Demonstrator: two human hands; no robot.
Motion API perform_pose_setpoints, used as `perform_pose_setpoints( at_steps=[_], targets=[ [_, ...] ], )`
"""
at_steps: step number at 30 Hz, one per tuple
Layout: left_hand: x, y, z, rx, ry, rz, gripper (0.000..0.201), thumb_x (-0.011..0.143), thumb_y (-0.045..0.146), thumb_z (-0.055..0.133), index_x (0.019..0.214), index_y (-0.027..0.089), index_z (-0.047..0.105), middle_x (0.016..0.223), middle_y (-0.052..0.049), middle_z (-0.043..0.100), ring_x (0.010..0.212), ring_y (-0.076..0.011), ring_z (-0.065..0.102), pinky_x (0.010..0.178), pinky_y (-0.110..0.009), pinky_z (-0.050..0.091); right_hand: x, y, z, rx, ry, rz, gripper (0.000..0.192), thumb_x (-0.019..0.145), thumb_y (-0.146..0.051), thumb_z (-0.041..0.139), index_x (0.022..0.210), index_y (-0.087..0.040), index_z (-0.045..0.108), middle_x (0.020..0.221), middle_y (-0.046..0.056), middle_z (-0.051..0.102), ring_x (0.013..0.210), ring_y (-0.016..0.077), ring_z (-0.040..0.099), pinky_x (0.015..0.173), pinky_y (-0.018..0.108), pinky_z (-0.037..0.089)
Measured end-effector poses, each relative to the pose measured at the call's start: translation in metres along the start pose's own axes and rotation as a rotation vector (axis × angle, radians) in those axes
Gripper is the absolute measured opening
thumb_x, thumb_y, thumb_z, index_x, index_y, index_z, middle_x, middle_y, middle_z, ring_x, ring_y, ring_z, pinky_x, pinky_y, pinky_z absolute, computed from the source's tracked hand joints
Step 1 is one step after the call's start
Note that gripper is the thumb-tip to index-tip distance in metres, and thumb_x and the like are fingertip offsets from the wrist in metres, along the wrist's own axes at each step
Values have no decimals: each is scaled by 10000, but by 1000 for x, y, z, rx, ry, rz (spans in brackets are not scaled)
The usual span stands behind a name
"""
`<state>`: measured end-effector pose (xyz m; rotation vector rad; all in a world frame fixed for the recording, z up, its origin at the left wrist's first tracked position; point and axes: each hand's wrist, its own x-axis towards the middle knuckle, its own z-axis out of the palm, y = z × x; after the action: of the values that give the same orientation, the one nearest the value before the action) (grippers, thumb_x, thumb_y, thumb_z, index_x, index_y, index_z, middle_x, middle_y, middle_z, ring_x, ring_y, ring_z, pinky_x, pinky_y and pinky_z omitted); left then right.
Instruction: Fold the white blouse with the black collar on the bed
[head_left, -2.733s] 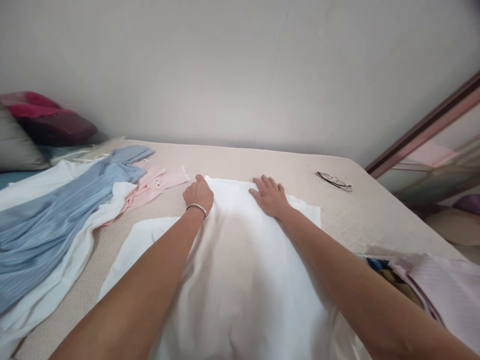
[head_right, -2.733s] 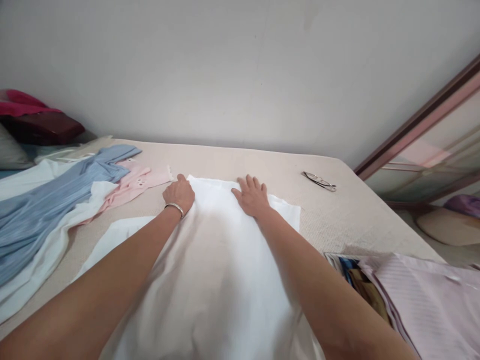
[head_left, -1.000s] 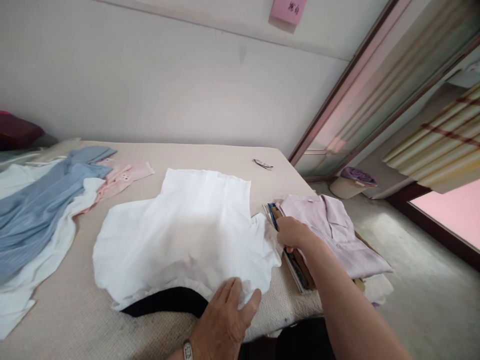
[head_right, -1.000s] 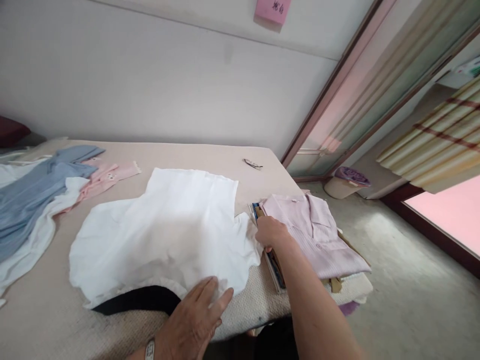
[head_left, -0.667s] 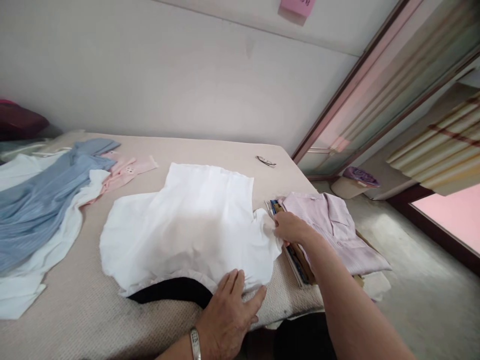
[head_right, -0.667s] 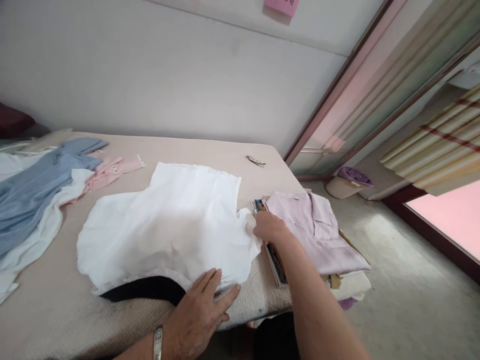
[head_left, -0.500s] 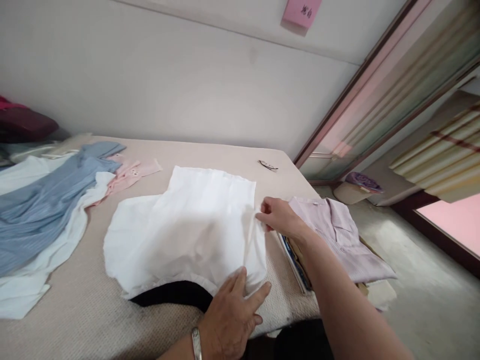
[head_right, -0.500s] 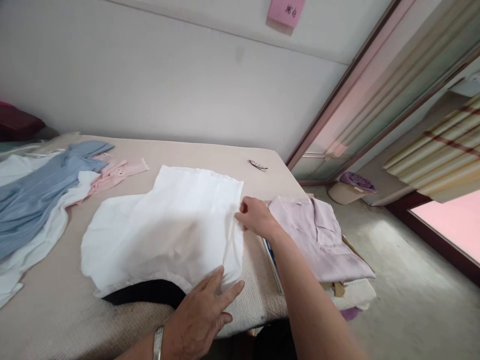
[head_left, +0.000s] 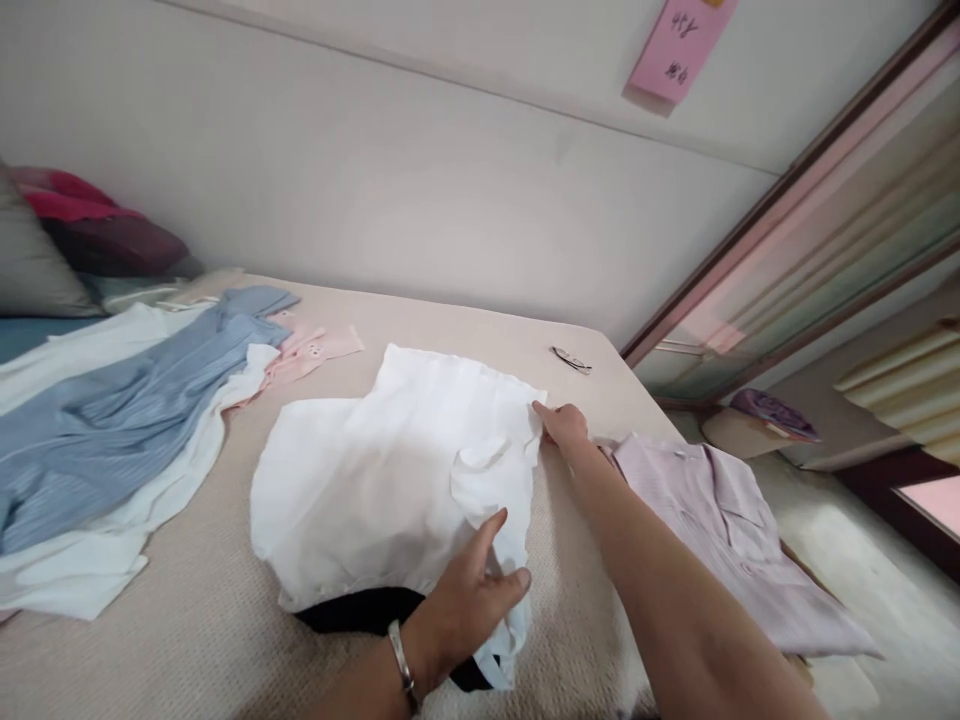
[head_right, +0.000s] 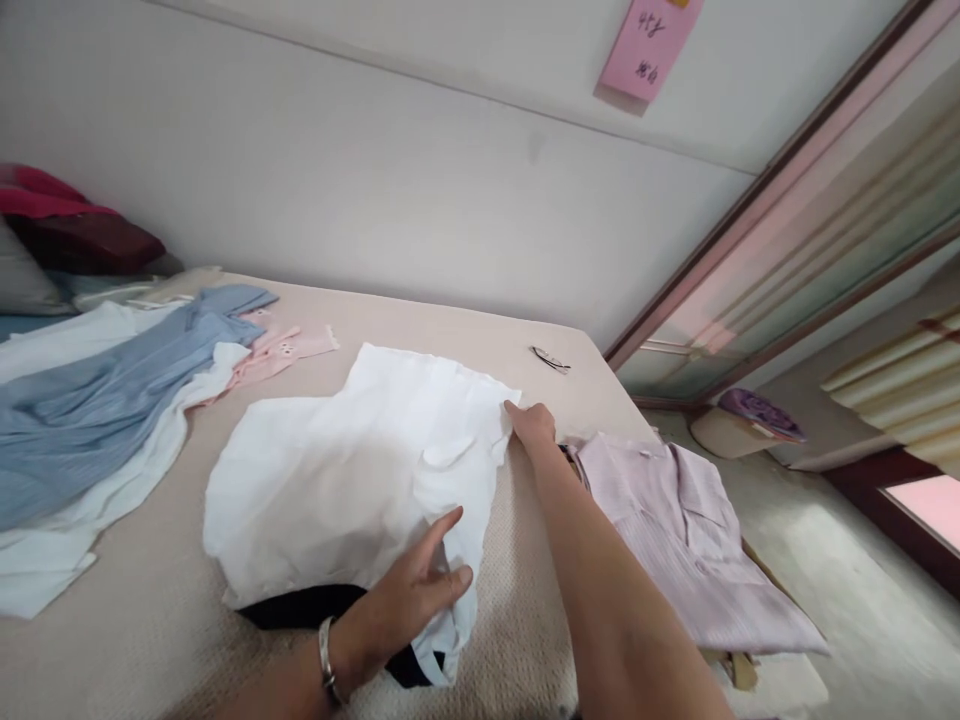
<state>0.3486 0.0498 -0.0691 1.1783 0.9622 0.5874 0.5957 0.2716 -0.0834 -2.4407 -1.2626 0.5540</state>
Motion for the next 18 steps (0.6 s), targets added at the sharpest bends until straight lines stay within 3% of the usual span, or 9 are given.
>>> perform_pose_setpoints(
  at_steps=[2, 4, 6, 9, 12, 15, 18],
  targets=[
    [7, 2, -2, -101, 34, -94, 674, 955, 379, 541, 1563, 208, 305, 1235, -90, 665, 1034, -202, 660, 923, -364, 541, 10, -6, 10, -39, 23, -8, 368, 837, -450, 632, 923, -99, 700, 891, 185, 718, 936, 306, 683, 733, 322, 499],
    [11, 1, 0, -10, 101, -72, 665, 956, 379, 539, 1548, 157, 334, 1217, -114, 670, 1070, -228, 651, 934, -390, 543, 15, -12, 14, -58, 50, -44, 317, 831, -358, 621, 998, -103, 705, 1004, 178, 716, 992, 286, 669, 756, 297, 481],
    [10, -1, 4, 208, 202, 76, 647, 960, 318, 518, 1543, 109, 334, 1321, -165, 615, 1208, -269, 590, 1018, -434, 504, 15, -18, 13, -72, 89, -73, 312, 830, -282, 583, 1070, -115, 694, 1061, 168, 706, 1022, 272, 654, 767, 285, 468],
    [3, -3, 10, 590, 342, 364, 677, 970, 190, 450, 1591, 103, 197, 1483, -209, 471, 1379, -285, 453, 1103, -452, 448, 12, -33, 8, -83, 158, -99, 349, 858, -251, 506, 1149, -129, 655, 1090, 172, 688, 1029, 273, 637, 791, 302, 461],
    [-3, -12, 13, 940, 445, 526, 732, 953, 135, 475, 1602, 109, 137, 1522, -228, 413, 1440, -334, 367, 1098, -507, 449, 8, -54, 10, -84, 183, -140, 352, 880, -242, 461, 1175, -138, 623, 1090, 171, 676, 1019, 270, 625, 821, 316, 456],
    [-6, -28, 12, 1159, 540, 528, 745, 925, 193, 582, 1573, 80, 231, 1502, -250, 427, 1435, -418, 346, 1077, -603, 438, 6, -73, 22, -77, 142, -196, 344, 907, -270, 452, 1182, -130, 605, 1088, 173, 671, 1010, 259, 620, 840, 313, 453],
    [-7, -40, 8, 1210, 562, 447, 737, 912, 316, 633, 1522, 34, 329, 1457, -280, 467, 1397, -452, 388, 1051, -628, 443, 5, -81, 33, -68, 38, -289, 383, 948, -346, 441, 1230, -122, 573, 1089, 159, 674, 1015, 233, 618, 856, 287, 451]
  ],
)
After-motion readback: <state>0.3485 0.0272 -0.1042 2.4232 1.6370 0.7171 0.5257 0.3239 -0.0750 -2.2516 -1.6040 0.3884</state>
